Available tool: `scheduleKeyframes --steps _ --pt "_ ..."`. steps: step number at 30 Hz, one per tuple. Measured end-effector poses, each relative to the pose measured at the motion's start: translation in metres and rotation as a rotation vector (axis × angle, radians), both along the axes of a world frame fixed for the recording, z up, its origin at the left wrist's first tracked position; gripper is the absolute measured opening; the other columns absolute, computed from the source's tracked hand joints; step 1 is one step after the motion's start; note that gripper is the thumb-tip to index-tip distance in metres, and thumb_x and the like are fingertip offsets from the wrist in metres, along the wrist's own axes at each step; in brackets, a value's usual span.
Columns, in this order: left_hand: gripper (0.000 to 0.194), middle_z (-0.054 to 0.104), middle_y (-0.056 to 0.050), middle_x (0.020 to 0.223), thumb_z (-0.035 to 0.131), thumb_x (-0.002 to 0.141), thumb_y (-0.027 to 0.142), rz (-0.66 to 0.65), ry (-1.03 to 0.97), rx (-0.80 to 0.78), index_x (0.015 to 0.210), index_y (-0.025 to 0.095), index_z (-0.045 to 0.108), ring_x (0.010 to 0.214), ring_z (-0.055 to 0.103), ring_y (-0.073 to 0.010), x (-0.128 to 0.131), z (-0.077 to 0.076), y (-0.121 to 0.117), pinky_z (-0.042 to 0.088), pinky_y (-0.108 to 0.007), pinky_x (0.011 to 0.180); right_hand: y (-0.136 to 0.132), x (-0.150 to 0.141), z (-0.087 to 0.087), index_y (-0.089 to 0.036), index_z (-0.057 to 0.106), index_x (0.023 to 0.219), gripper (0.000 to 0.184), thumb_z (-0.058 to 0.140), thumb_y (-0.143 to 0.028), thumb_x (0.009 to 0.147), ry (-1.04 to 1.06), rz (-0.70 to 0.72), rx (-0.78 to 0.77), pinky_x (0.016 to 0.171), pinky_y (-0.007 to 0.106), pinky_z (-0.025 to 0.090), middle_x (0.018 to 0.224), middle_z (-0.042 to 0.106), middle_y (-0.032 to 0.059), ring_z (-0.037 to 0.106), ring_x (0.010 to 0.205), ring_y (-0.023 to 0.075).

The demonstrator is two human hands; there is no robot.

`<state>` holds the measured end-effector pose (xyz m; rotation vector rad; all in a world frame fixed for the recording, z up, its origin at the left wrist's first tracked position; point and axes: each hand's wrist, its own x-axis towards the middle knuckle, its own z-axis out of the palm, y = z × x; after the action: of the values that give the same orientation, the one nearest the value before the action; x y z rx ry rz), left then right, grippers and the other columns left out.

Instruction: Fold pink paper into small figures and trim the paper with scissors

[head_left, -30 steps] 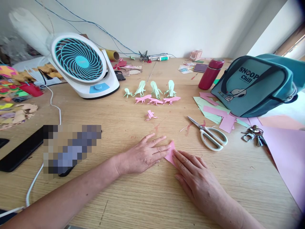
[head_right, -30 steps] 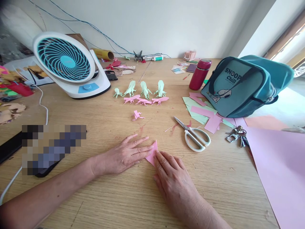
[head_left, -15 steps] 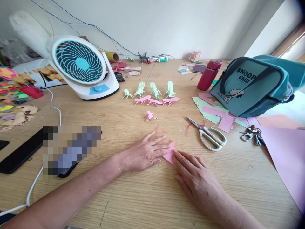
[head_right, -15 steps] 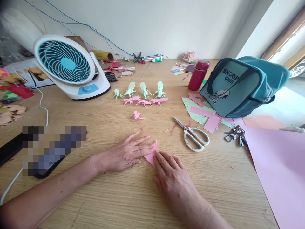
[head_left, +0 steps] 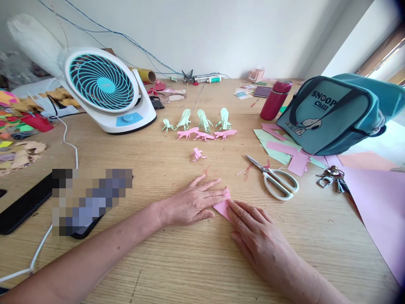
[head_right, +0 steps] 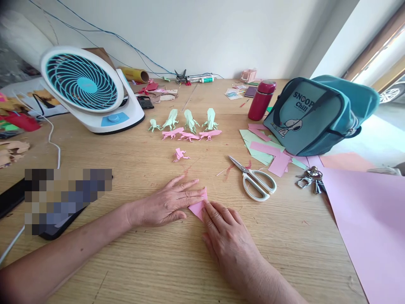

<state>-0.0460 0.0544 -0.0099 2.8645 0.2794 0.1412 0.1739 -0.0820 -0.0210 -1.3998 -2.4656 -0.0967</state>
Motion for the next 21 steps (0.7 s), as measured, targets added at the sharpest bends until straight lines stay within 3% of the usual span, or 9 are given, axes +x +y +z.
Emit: scheduleKeyframes --steps 12,21 --pt "0.051 0.041 -0.006 0.155 0.038 0.101 0.046 0.026 -0.017 -0.036 0.149 0.028 0.036 0.15 0.022 -0.0298 0.0075 -0.0041 0.0051 0.004 -0.059 0.121 0.0012 0.0 -0.0003 -0.002 0.056 0.133 0.043 0.049 -0.019 0.095 0.021 0.012 0.006 0.091 0.047 0.054 0.137 0.06 0.018 0.056 0.12 0.0332" --pt "0.069 0.028 -0.006 0.161 0.034 0.098 0.058 0.044 0.084 0.012 0.156 0.025 0.018 0.152 0.011 -0.0318 0.0065 -0.0041 -0.0009 -0.001 -0.057 0.121 -0.0019 0.0002 -0.0005 -0.004 0.057 0.132 0.041 0.049 -0.02 0.095 0.035 -0.012 -0.013 0.093 0.047 0.052 0.139 0.059 0.0165 0.055 0.123 0.0317"
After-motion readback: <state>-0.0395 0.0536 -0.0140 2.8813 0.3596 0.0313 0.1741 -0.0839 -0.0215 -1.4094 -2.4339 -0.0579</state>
